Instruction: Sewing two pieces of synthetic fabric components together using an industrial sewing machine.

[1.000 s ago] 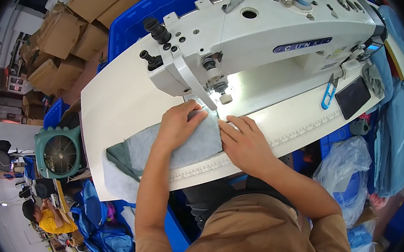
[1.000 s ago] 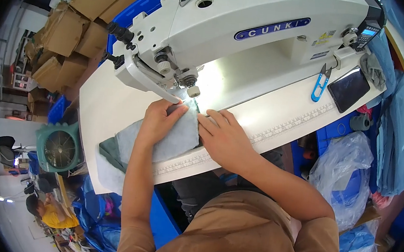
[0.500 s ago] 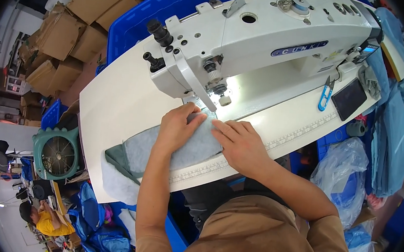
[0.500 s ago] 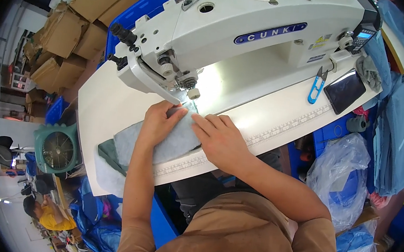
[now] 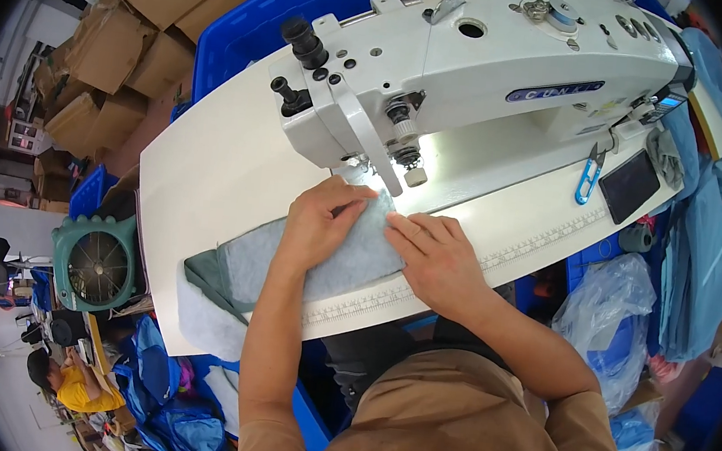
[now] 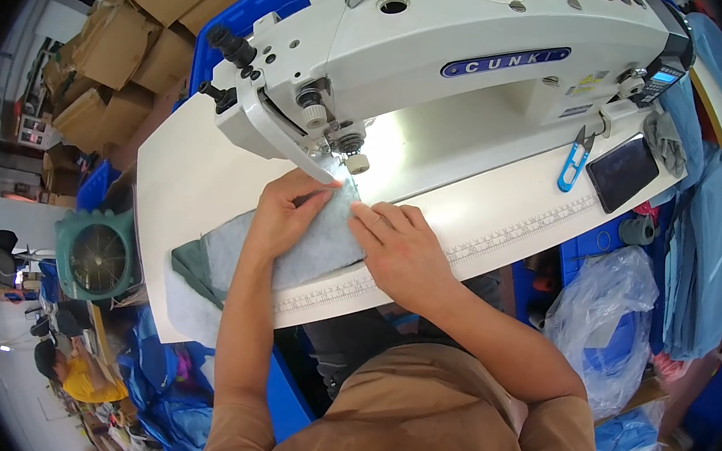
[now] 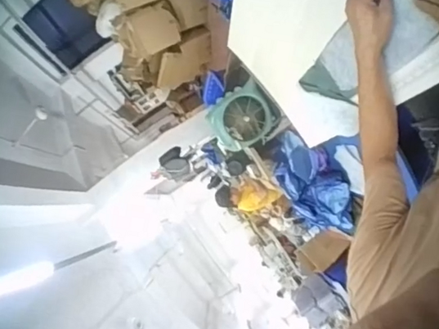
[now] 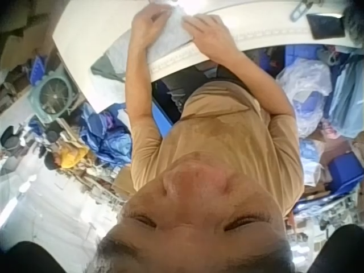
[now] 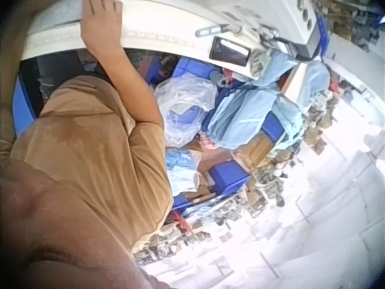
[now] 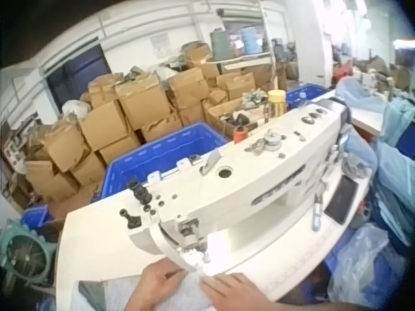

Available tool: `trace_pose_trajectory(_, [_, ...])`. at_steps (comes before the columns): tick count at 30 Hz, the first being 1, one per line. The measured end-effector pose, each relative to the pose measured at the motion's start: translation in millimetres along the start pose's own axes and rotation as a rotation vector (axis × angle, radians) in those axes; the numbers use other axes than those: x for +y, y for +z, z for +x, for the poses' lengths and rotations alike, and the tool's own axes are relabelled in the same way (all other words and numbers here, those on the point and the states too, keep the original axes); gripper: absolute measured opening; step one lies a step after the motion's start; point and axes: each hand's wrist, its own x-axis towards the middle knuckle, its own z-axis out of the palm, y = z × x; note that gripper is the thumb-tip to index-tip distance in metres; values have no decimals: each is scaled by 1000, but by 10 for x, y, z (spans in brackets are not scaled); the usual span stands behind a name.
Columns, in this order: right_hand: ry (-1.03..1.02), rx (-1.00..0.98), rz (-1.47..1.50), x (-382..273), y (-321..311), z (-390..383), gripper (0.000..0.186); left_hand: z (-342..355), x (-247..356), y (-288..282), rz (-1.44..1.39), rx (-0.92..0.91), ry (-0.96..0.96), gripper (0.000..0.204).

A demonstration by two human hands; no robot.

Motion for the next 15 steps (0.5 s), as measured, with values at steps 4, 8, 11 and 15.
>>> trace_pose_trajectory(4, [4, -9, 0, -1, 0, 4, 43, 9, -64, -13, 55, -31, 38, 27])
trace_pose_trajectory(8, [9, -16, 6, -4, -5, 11, 44, -1, -32, -8, 81, -25, 28, 25])
trace_pose_trajectory(11, [9, -18, 6, -5, -12, 8, 44, -1, -19, -2, 79, -17, 32, 25])
trace_pose_trajectory(15, [10, -15, 9, -2, -8, -2, 45, -4, 37, 10, 129, -15, 24, 24])
